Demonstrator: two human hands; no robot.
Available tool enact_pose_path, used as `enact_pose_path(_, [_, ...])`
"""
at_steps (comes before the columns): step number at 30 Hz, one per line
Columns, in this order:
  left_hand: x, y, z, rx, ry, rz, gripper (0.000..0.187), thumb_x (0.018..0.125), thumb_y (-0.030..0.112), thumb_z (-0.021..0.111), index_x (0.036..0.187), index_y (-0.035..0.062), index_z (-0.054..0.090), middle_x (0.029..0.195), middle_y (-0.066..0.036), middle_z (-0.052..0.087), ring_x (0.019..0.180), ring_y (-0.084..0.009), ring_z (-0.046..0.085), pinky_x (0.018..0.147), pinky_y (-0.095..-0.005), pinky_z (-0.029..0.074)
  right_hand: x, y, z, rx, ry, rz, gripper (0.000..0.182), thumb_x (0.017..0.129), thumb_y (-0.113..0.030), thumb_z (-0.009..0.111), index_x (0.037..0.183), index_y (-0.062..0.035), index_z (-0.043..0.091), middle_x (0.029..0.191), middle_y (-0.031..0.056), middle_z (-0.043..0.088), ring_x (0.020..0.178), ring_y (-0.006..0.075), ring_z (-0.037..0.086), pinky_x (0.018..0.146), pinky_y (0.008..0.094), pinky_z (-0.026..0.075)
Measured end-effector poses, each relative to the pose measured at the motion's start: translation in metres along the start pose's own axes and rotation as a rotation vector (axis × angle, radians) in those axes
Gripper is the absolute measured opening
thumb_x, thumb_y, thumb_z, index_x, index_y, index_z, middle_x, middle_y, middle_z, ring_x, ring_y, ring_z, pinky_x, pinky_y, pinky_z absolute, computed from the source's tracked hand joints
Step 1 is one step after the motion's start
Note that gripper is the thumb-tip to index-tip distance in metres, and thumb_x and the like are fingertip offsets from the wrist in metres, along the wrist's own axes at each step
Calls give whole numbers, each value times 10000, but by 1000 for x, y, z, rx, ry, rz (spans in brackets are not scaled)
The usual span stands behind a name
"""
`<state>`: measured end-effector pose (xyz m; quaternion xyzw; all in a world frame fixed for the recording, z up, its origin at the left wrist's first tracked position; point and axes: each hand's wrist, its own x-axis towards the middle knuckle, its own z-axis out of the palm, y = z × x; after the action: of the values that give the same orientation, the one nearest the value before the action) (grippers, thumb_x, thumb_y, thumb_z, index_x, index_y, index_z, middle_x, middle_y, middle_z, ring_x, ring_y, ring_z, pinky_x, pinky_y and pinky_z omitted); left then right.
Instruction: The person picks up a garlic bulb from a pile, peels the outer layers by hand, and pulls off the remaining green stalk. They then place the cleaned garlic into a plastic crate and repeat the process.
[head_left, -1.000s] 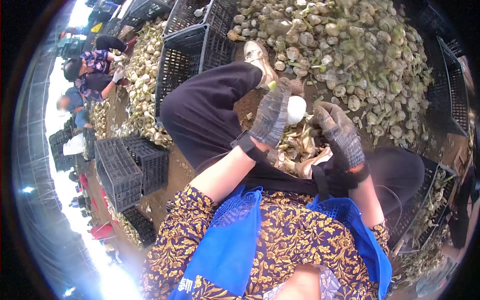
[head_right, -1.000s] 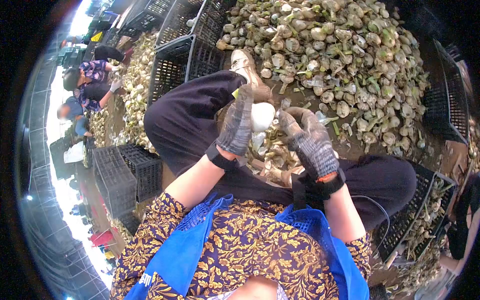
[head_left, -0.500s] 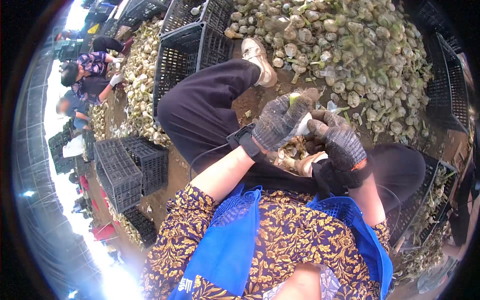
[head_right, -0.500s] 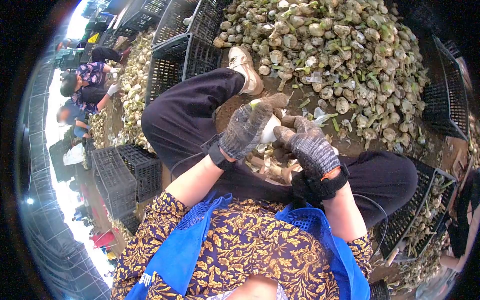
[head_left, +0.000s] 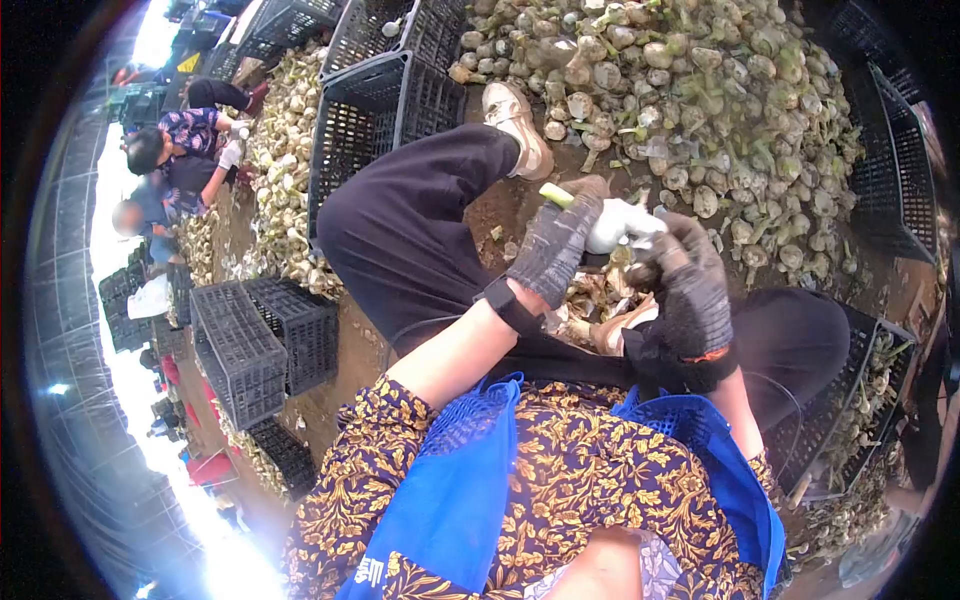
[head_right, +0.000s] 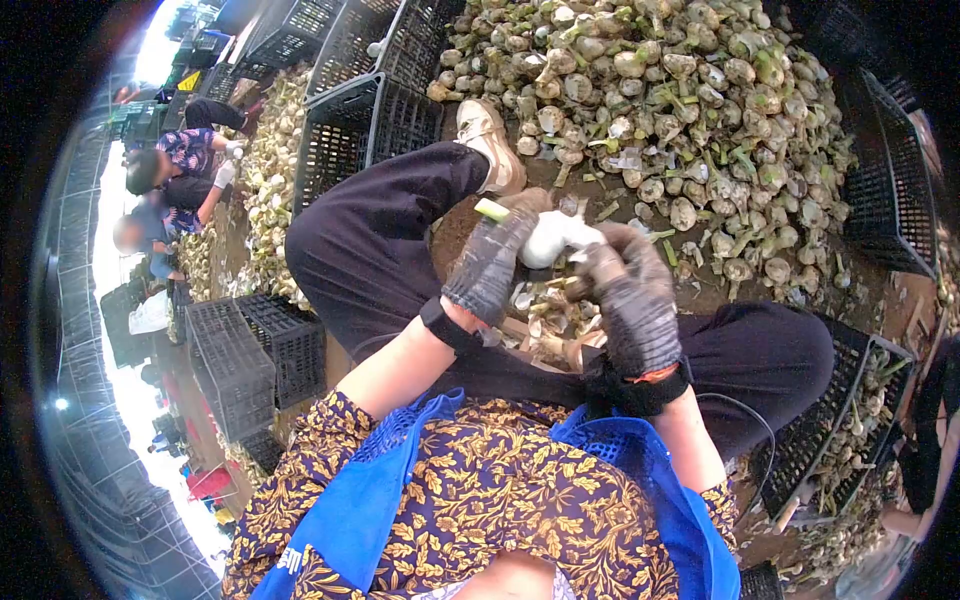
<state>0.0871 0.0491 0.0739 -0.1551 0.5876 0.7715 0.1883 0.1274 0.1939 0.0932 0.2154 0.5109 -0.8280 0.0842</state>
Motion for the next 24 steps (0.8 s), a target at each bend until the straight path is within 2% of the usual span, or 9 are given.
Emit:
enact_pose_path(5, [21,-1,-9,-148,-35,13,214,891,262,512,1023,100,558,857,-31,598,710,-103,585,533,-236,488,7,-4,-15,276,209,-156,264,878,-122,509,1105,3,463,788,75,555,629,127,553,579,245,488])
enact_pose_path(7, [24,6,-7,-362,203,-87,201,892,264,508,1025,115,540,846,-35,605,700,-109,590,520,-254,487,6,-17,-14,239,338,-157,264,877,-125,517,1105,2,473,796,79,567,644,122,557,584,247,491])
enact_pose_path(8, [27,9,-12,-355,184,-121,225,887,307,510,1020,126,524,847,-54,616,696,-154,613,505,-266,492,7,-20,-16,91,221,-145,275,886,-139,504,1130,-14,477,838,66,586,638,130,563,578,255,490])
enact_pose_path(11, [26,23,-12,-508,154,-298,274,877,358,514,1016,121,522,841,-74,624,698,-207,631,496,-288,502,18,-2,-38,-1000,-349,-193,224,871,-189,505,993,-19,588,882,151,622,766,271,606,714,323,482])
enact_pose_path(13, [32,13,-14,-508,112,-306,312,864,378,526,1005,101,533,851,-92,626,721,-231,633,511,-318,514,11,-8,-32,-844,-352,-163,191,833,-170,531,932,-26,610,883,202,614,913,316,575,809,383,450])
enact_pose_path(16, [36,14,-11,-445,128,-334,392,828,446,555,982,85,556,839,-101,636,758,-276,639,487,-367,525,22,-10,-18,-1170,-121,-575,320,717,-186,638,1000,-45,589,1062,215,566,1096,342,481,914,397,401])
enact_pose_path(21, [69,36,-46,-718,35,-492,261,845,322,544,972,94,562,823,-93,630,730,-232,621,620,-396,546,37,-1,-16,-1021,-225,-473,435,724,-182,642,1125,-54,532,1131,185,529,1033,313,524,878,359,428])
enact_pose_path(22, [104,34,-63,-741,122,-141,260,854,261,486,998,52,543,845,-95,624,757,-232,617,674,-385,545,38,-2,-15,-1015,-229,-359,422,734,-196,635,1118,-50,538,1100,178,550,992,300,543,855,348,439])
enact_pose_path(24, [118,145,-97,-690,-219,133,416,879,351,396,1083,3,501,964,-144,594,888,-275,587,790,-397,516,47,-11,-12,-968,-214,-42,395,759,-250,613,1093,-43,563,1008,166,603,895,281,582,814,331,456])
